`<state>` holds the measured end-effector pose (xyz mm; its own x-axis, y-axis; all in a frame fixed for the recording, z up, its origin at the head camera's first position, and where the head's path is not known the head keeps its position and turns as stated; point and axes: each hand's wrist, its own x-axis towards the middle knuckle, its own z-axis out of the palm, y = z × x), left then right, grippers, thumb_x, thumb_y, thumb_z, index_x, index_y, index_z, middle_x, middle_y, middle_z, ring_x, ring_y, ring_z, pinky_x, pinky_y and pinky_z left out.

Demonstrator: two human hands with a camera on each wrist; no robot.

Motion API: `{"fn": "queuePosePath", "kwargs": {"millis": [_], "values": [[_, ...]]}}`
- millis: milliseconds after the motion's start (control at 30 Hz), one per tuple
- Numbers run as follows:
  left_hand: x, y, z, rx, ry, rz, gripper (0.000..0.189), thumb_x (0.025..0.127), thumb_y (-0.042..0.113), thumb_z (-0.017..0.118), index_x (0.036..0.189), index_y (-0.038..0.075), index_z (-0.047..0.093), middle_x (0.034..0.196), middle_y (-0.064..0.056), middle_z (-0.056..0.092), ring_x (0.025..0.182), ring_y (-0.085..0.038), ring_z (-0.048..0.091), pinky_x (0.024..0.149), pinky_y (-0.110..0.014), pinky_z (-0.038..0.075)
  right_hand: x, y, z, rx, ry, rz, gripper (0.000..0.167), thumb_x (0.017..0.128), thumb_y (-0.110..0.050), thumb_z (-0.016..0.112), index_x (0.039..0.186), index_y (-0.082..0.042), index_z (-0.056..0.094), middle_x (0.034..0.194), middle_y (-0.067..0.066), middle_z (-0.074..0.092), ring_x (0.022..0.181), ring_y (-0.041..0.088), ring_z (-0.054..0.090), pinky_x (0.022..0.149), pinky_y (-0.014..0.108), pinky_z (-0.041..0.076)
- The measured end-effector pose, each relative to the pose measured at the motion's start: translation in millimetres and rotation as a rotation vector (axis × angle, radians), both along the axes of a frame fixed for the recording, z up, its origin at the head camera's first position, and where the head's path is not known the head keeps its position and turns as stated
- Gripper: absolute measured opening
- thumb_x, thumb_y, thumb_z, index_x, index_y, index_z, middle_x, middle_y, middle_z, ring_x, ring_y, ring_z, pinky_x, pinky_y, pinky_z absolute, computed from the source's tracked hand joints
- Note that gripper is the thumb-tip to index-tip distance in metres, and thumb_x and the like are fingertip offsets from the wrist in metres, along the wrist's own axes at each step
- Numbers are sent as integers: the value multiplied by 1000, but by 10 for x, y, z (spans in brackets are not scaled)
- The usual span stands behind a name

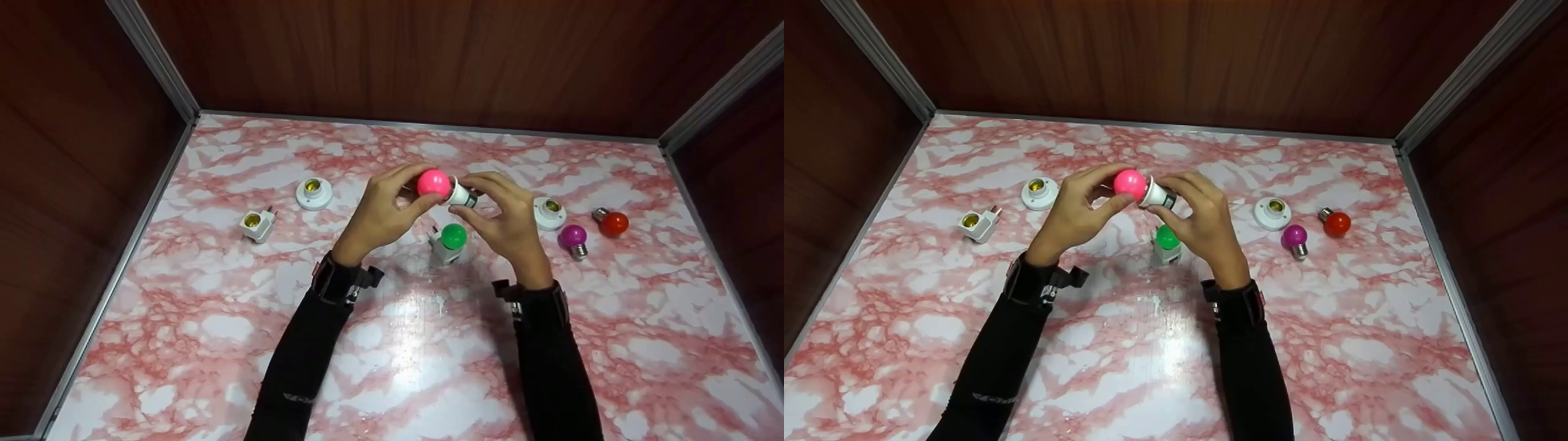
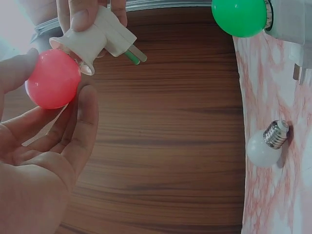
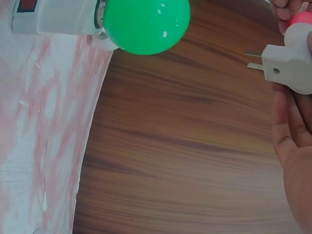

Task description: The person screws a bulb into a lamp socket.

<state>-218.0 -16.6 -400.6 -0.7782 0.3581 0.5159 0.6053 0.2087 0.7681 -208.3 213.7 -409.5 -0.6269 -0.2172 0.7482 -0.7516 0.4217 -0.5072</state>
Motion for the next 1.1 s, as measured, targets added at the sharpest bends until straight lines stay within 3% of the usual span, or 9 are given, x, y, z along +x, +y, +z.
{"fn": "queuePosePath", "kwargs": {"millis": [400, 667, 1100], "values": [[13, 69, -22, -35, 82, -44, 49, 101, 26, 73, 142, 0, 64, 132, -16, 71, 110, -21, 70, 94, -38, 63, -15, 138, 3, 15, -112, 69, 38, 79, 4, 89, 115, 1, 79, 108, 19, 82, 105, -3, 70, 92, 13, 57], [18, 74, -18, -85, 92, -60, 48, 105, 26, 67, 147, 3, 61, 137, -14, 69, 105, -19, 66, 90, -26, 57, -3, 182, 9, 30, -170, 94, 38, 80, 3, 88, 116, 4, 77, 111, 21, 81, 110, -3, 71, 100, 16, 57], [15, 78, -19, -79, 103, -104, 47, 103, 23, 66, 145, 3, 62, 142, -15, 66, 131, -22, 67, 114, -32, 56, 18, 183, 5, -4, -268, 123, 35, 83, 7, 84, 117, 6, 76, 108, 26, 79, 101, -4, 70, 93, 15, 58]]}}
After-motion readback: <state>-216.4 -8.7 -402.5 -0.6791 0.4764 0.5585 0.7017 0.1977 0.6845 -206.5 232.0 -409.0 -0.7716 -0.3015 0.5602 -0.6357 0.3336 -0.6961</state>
